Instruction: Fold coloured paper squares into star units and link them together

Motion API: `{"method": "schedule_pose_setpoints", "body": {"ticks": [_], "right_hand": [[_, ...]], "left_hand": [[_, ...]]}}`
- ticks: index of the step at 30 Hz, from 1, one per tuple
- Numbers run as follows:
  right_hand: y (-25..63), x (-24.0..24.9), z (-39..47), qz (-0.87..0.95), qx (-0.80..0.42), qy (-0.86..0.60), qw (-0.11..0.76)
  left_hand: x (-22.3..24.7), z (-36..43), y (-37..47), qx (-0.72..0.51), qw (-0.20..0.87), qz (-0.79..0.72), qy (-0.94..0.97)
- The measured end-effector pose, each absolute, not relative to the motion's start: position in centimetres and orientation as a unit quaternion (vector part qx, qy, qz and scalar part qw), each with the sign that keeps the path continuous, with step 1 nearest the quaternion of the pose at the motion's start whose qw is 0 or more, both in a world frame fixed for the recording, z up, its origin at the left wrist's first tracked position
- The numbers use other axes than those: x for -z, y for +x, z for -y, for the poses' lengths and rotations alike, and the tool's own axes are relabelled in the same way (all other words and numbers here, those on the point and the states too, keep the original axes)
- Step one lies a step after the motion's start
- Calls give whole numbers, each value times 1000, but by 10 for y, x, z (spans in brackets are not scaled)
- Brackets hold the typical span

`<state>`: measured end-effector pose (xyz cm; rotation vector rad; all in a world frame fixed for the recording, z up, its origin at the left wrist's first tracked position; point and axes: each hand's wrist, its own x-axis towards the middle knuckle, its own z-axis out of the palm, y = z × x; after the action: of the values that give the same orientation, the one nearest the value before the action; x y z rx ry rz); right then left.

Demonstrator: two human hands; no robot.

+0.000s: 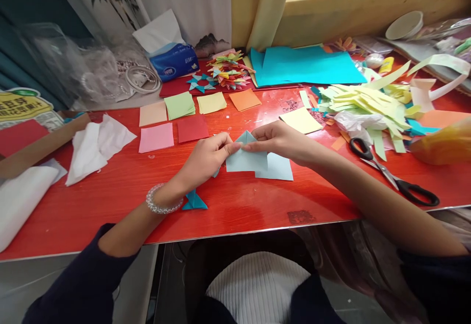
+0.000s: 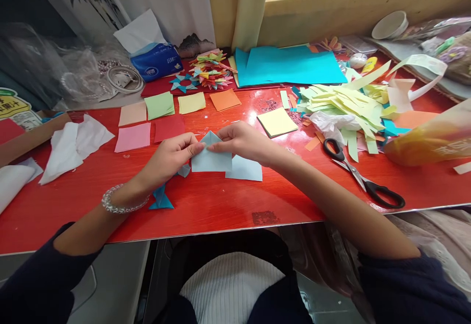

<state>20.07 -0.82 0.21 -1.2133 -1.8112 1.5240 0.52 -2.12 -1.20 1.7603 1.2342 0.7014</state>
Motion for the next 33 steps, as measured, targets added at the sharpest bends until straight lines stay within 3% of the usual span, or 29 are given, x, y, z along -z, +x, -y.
{"method": "schedule_pose_setpoints", "body": {"ticks": [8,12,20,33], "right_hand": [[201,6,5,670,-548,-441,237],[203,5,5,675,-565,-417,227],[205,5,1,739,-487,-425,189],[204,7,2,731,-526,-401,169]], "left_hand": [[12,19,6,-269,497,-500,656],[11,19,6,-264,476,-524,655],[17,20,4,-249,430,-518,696],[9,18,4,-297,440,-476,702]]}}
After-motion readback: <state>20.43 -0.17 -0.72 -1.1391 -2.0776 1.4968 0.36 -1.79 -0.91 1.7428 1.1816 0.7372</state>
